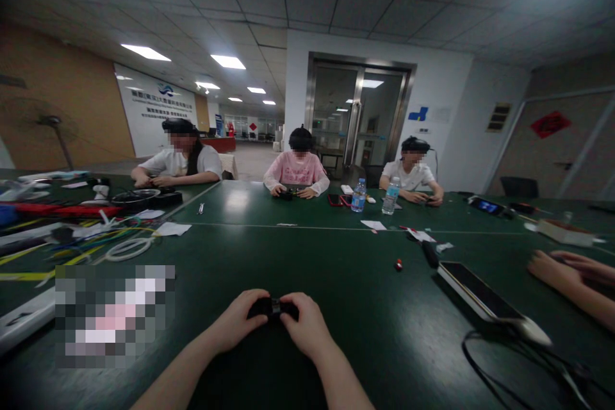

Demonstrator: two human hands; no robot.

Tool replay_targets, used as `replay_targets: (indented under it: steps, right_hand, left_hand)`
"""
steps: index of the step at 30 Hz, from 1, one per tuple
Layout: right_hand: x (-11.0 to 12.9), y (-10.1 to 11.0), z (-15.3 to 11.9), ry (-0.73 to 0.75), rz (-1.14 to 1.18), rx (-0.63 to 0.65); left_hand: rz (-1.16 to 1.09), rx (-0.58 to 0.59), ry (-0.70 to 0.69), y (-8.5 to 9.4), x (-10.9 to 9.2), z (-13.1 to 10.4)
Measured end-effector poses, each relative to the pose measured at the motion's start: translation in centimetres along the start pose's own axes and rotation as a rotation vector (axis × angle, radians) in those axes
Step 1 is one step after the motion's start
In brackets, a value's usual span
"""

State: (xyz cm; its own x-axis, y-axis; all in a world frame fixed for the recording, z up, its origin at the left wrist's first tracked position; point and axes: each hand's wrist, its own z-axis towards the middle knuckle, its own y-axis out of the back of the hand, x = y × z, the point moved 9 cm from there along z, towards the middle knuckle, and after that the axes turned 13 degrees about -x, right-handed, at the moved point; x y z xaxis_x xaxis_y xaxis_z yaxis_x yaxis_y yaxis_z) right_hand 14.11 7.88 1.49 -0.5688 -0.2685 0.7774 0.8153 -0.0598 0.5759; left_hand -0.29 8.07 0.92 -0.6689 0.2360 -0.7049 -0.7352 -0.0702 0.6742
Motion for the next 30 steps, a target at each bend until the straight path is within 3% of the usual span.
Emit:
replay_targets:
  steps: [10, 17, 30]
  right_hand:
    - [0.7, 0.2, -0.1, 0.021, 0.007, 0.003]
    - [1.1, -0.3, 0.3, -0.004, -0.110, 0.009]
    - [1.7, -0.7, 0.2, 0.083, -0.143, 0.039]
  left_hand:
    - [0.016, 0.013, 0.012, 0.0, -0.2, 0.0]
    - [0.003, -0.020, 0.020, -0.3, 0.8, 0.2]
    - [0.003, -0.018, -0.014, -0.3, 0.6, 0.3]
